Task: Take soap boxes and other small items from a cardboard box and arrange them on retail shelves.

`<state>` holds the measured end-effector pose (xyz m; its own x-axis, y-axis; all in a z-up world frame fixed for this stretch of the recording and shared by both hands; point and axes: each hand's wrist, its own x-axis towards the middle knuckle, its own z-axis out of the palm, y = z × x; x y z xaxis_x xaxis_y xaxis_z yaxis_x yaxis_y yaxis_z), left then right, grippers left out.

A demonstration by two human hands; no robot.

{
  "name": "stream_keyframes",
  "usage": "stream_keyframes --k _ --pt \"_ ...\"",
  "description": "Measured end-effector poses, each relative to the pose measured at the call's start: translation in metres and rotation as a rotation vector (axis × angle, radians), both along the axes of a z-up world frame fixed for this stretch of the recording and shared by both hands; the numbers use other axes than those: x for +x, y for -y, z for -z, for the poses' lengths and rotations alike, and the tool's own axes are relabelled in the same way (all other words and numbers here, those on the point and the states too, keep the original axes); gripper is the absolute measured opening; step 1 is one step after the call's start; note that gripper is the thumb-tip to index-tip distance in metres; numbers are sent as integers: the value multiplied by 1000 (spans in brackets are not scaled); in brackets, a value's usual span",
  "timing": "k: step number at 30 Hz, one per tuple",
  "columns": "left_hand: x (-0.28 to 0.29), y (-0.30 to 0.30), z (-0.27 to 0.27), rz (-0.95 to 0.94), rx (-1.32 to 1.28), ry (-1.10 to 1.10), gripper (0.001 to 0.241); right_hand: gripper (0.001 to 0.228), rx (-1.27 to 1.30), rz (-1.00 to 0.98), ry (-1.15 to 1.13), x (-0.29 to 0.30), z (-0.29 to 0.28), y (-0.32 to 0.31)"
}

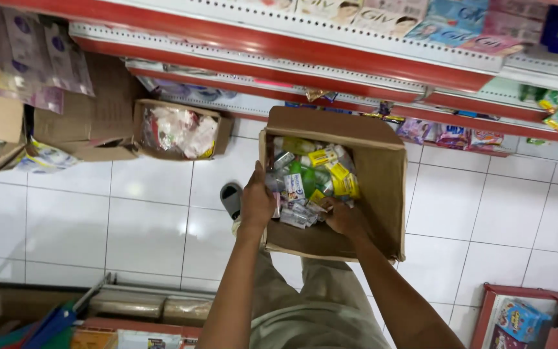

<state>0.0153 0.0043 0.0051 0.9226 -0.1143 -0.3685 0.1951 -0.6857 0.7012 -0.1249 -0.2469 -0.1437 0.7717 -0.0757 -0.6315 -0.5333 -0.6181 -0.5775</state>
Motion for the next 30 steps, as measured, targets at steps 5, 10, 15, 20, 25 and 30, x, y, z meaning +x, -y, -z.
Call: stream_keyframes --k 5,10,15,20,25,30 --pt "3 -3 -17 -6 -77 46 67 56 -194 -107 84 -27 76 -1" --pt "-2 -3 -9 8 -101 128 67 67 -49 122 -76 22 49 -39" --pt "0 -4 -14 2 -71 93 66 52 -121 204 -67 37 104 -53" --pt "1 -5 -19 13 -97 84 65 45 -61 306 -254 53 67 -65" --pt "-19 4 -39 -24 -31 359 50 37 402 515 -98 64 -33 -39" --pt "-25 46 -43 -342 -460 89 37 41 676 432 -28 85 -148 20"
